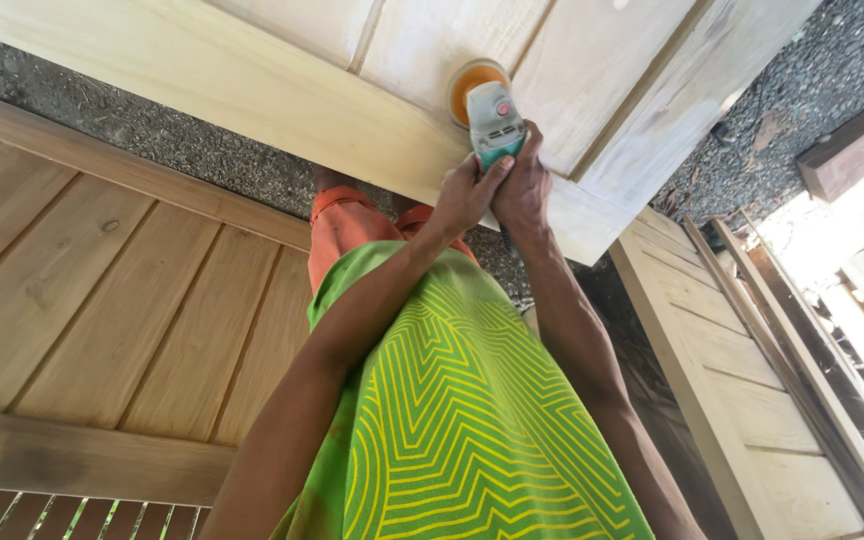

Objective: The person uses an electric orbital sander to smooth the surface of a large wooden door or panel. The person moves the sander systematically across the wood, occasionally using their left hand to steady the panel or wipe away dust.

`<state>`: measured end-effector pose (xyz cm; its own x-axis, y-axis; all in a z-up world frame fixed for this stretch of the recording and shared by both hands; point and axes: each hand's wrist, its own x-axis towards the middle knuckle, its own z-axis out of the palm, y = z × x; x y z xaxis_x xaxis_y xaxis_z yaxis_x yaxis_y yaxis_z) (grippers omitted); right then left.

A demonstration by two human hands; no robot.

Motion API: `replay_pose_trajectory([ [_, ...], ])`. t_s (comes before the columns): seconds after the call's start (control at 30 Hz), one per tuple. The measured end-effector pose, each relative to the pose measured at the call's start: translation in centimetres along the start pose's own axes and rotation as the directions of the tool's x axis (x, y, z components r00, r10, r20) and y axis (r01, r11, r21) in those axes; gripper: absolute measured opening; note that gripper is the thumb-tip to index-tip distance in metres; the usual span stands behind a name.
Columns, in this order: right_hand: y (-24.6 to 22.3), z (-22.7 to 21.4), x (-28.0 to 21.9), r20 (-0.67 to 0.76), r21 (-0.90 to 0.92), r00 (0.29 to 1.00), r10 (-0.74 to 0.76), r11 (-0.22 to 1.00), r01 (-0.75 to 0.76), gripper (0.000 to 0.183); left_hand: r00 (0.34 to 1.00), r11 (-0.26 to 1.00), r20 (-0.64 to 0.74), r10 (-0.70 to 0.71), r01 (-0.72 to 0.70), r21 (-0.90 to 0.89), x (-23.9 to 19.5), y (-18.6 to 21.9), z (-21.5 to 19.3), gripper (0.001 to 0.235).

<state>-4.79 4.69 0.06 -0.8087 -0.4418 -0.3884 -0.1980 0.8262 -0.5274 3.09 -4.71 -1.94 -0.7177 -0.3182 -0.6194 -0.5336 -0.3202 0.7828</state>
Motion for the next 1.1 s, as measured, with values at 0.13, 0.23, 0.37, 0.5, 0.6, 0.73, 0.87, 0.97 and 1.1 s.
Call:
replay_pose_trajectory([
  [0.13, 1.7, -0.9, -1.2, -0.035, 0.020, 0.998, 0.056, 0.998, -0.056, 0.078, 0.999, 0.999, 0.050, -0.002, -0.001, 0.054, -0.4, 0.1, 1.6, 0.066],
  [0.23, 2.5, -1.6, -1.6, -0.053, 0.009, 0.997, 0.047, 0.999, -0.047, 0.080, 0.998, 0.998, 0.069, 0.010, -0.014, 0.061, -0.6, 0.3, 2.3, 0.067],
  [0.37, 1.9, -1.3, -1.5, -0.044, 0.012, 0.999, 0.026, 1.000, -0.025, 0.081, 0.997, 0.999, 0.079, 0.006, -0.009, 0.034, -0.7, 0.5, 1.4, 0.067],
  [0.5, -0.6, 0.0, -0.6, -0.059, 0.009, 0.997, -0.048, 0.999, 0.049, 0.082, 0.999, 1.000, 0.046, 0.004, -0.006, 0.029, -0.2, 0.9, -1.0, 0.065],
  [0.6, -3.2, 1.1, 0.0, -0.013, -0.007, 1.000, -0.008, 1.000, 0.007, 0.078, 0.999, 1.000, 0.035, -0.008, 0.008, 0.008, 0.0, 1.1, -3.7, 0.064],
  [0.73, -8.1, 3.2, 2.6, 0.034, -0.014, 0.998, -0.045, 0.999, 0.045, 0.076, 0.999, 0.996, -0.028, 0.042, -0.044, -0.080, 1.2, 2.0, -8.3, 0.060],
  [0.87, -12.8, 5.3, 4.3, 0.069, -0.045, 0.992, -0.110, 0.993, 0.113, 0.068, 0.997, 0.986, -0.058, 0.060, -0.068, -0.153, 1.7, 2.9, -13.2, 0.057],
  [0.97, -16.7, 6.5, 5.6, 0.071, -0.023, 0.985, -0.160, 0.987, 0.162, 0.073, 0.994, 0.979, -0.084, 0.067, -0.082, -0.184, 2.1, 4.1, -16.8, 0.057],
  [1.1, -20.5, 8.4, 6.7, 0.077, -0.023, 0.977, -0.199, 0.979, 0.201, 0.071, 0.995, 0.980, -0.094, 0.042, -0.059, -0.192, 2.4, 5.3, -21.0, 0.059],
])
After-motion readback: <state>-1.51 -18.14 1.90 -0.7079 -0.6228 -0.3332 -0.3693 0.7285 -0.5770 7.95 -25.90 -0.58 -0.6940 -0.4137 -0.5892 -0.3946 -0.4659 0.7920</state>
